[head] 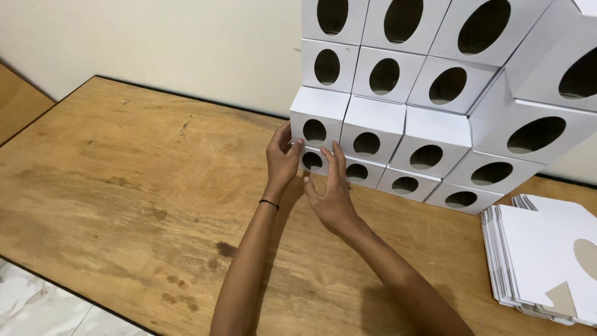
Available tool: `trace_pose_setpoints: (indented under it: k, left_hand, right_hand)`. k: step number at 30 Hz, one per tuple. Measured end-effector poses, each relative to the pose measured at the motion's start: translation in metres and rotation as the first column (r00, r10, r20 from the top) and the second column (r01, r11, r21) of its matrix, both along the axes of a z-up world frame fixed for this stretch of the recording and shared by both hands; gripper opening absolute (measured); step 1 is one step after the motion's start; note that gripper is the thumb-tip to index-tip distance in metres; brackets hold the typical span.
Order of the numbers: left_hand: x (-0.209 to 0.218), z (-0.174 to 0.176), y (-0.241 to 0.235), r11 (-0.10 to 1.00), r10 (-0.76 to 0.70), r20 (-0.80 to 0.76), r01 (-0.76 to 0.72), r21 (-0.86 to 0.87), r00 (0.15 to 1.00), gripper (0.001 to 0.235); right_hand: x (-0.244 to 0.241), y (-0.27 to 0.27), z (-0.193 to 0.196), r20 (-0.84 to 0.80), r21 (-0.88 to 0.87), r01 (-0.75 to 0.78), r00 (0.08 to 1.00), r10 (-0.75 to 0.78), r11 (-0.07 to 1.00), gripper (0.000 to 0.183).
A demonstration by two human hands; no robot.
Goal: The person assembles a white cardboard box with a circular cutout by folding and tucking flaps by hand. They then place the completed box into a stack of similar boxes on the table. The person repeats the process by picking up another flat cardboard piece and beginning to fold it.
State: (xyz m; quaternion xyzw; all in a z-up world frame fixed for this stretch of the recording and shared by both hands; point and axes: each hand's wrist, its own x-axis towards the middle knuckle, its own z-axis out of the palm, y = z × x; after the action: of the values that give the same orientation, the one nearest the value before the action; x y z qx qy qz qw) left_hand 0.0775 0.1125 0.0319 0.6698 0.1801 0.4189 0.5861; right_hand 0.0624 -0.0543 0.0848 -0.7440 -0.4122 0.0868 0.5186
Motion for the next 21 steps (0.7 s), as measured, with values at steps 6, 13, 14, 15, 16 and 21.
trace_pose_setpoints:
  k: [6, 13, 14, 15, 16, 21]
  left_hand:
    - [0.003, -0.008, 0.002, 1.0, -0.028, 0.043, 0.028, 0.003, 0.999, 0.05]
    - [0.002, -0.005, 0.002, 0.999, -0.029, 0.013, 0.029, -0.019, 1.0, 0.049]
    - [0.003, -0.008, 0.003, 0.999, -0.034, 0.027, 0.034, -0.022, 0.999, 0.05]
    - [0.005, -0.01, 0.004, 0.999, -0.039, 0.042, 0.04, -0.024, 0.998, 0.051]
    - [0.004, -0.008, 0.003, 0.999, -0.041, 0.041, 0.042, -0.023, 0.998, 0.051]
    - [0.001, -0.004, 0.002, 0.998, -0.034, 0.059, 0.037, -0.053, 0.998, 0.052]
  right_hand:
    - [0.006, 0.002, -0.005, 0.019, 0.0, -0.051, 0.999, 0.051, 0.999, 0.074]
    - [0.005, -0.001, 0.001, -0.001, 0.0, -0.059, 0.998, 0.059, 0.998, 0.072]
    - [0.006, -0.001, 0.0, 0.002, 0.003, -0.049, 0.999, 0.049, 0.999, 0.071]
    - [0.007, -0.001, 0.0, 0.005, 0.005, -0.039, 0.999, 0.039, 0.999, 0.069]
    - [0.01, 0.0, -0.004, 0.004, 0.006, -0.037, 0.999, 0.037, 0.999, 0.069]
    - [0.015, -0.001, -0.002, -0.062, 0.005, 0.037, 0.997, -0.037, 0.999, 0.064]
